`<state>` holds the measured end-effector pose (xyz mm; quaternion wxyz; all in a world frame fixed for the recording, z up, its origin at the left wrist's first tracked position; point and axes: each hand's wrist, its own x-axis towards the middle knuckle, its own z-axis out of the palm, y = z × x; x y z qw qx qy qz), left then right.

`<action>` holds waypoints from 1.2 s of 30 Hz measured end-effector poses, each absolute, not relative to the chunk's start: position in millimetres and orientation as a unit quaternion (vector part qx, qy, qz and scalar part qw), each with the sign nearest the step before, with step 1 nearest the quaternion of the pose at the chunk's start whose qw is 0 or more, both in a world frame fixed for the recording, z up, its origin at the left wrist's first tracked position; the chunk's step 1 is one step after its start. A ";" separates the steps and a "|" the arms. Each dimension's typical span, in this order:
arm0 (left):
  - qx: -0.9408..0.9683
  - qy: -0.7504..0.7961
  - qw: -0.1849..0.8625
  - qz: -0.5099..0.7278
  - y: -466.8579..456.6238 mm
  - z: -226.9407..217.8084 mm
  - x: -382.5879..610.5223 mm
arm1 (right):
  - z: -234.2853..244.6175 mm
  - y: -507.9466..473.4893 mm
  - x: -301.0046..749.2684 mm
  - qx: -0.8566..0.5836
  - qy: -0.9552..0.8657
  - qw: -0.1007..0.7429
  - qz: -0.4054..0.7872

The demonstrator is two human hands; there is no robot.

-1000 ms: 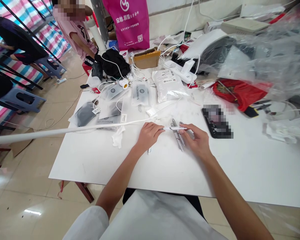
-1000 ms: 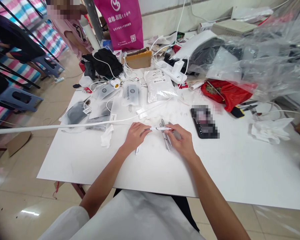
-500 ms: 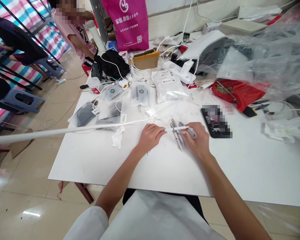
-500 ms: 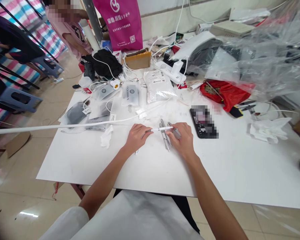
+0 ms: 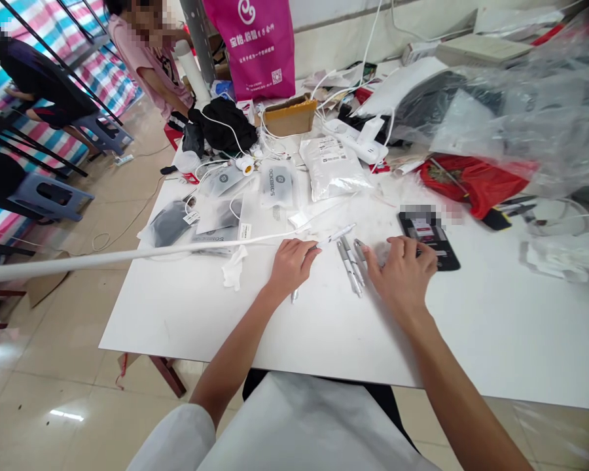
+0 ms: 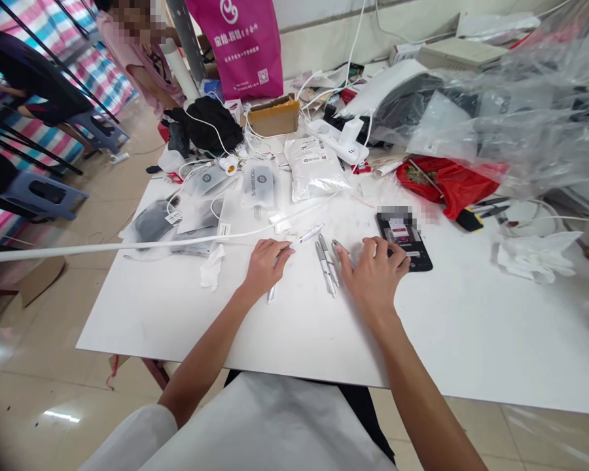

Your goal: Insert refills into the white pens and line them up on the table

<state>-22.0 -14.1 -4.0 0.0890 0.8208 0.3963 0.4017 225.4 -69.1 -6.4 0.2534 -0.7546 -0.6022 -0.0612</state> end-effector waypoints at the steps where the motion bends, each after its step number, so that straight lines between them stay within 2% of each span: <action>1: 0.819 0.395 0.088 0.406 -14.0 -4.0 -22.4 | -5.7 -69.0 224.7 -0.756 -0.602 0.250 -0.058; 10: 0.810 0.403 0.102 0.414 -13.9 -1.6 -24.0 | 6.2 -75.3 209.5 -0.745 -0.628 0.215 -0.071; 15: 0.800 0.403 0.122 0.427 -15.2 0.0 -24.1 | -4.6 -66.7 215.3 -0.740 -0.630 0.228 -0.063; 18: 0.799 0.392 0.172 0.422 -18.8 3.0 -22.0 | -11.4 -54.4 223.8 -0.721 -0.651 0.229 -0.060; 21: 0.766 0.405 0.284 0.410 -24.8 11.2 -18.8 | -6.6 -45.5 227.1 -0.688 -0.679 0.255 -0.042; 24: 0.697 0.408 0.455 0.374 -30.0 22.3 -16.2 | 10.5 -44.7 218.9 -0.633 -0.684 0.356 0.072; 27: 0.659 0.393 0.549 0.332 -32.1 30.3 -14.2 | 30.4 -45.5 199.5 -0.540 -0.625 0.472 0.307; 30: 0.668 0.414 0.531 0.318 -31.8 32.1 -12.8 | 46.4 -37.7 175.7 -0.466 -0.514 0.565 0.446; 36: 0.693 0.433 0.463 0.344 -26.0 24.0 -15.8 | 82.3 -5.9 159.8 -0.317 -0.305 0.647 0.623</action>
